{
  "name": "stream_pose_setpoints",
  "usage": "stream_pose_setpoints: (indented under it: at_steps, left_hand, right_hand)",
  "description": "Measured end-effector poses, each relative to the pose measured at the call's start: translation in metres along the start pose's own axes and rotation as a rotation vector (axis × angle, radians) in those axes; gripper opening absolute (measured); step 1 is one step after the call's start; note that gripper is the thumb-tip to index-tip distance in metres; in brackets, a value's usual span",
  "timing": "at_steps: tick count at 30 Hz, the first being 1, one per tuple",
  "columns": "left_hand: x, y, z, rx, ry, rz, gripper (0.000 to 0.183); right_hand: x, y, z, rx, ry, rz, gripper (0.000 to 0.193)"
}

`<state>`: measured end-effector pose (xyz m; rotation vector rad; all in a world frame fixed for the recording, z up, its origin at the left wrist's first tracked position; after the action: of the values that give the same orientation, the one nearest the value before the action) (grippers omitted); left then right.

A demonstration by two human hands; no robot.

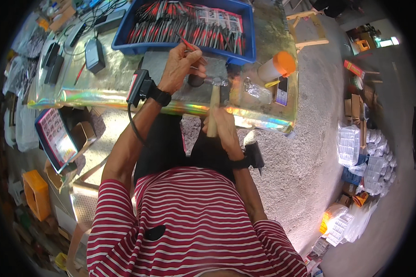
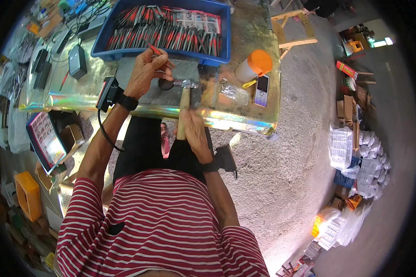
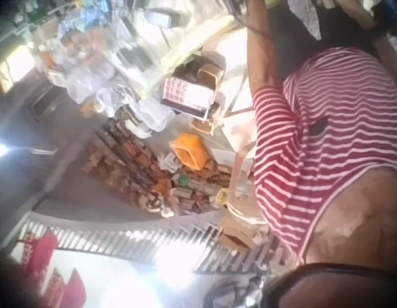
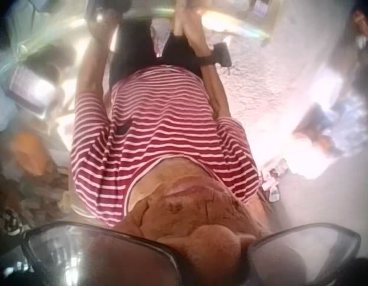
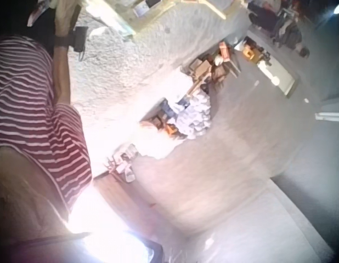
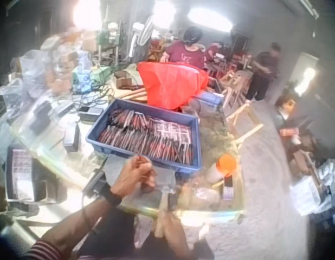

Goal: The person assembles small metal and wire components by holding them against a wooden support and striking them with a small hammer, picking new wires from a blue tray.

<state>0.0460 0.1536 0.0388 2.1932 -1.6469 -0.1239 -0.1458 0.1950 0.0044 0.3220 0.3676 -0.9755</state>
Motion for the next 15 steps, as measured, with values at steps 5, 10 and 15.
stream_pose_setpoints:
  at_steps: [5,10,15]
  left_hand:
    - [0.044,-0.006,0.024,0.499,0.34,0.182,0.017]
    - [0.083,0.021,0.029,0.729,0.471,0.342,0.022]
    - [0.106,0.022,0.053,0.768,0.498,0.256,0.02]
  right_hand:
    - [0.01,-0.025,-0.008,-0.453,-0.386,-0.089,0.034]
    - [0.003,-0.04,0.01,-0.043,-0.071,-0.164,0.022]
    - [0.024,-0.069,0.009,-0.092,-0.187,-0.362,0.013]
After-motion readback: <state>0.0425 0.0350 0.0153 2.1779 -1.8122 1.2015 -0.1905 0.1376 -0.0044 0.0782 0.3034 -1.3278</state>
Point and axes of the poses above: each hand's wrist, its own x-axis towards the middle knuckle, its own y-axis out of the palm, z = x × y, the point moved 1 cm from there along x, towards the middle knuckle, and after that the axes turned 9 degrees about y, right-handed, at the moved point
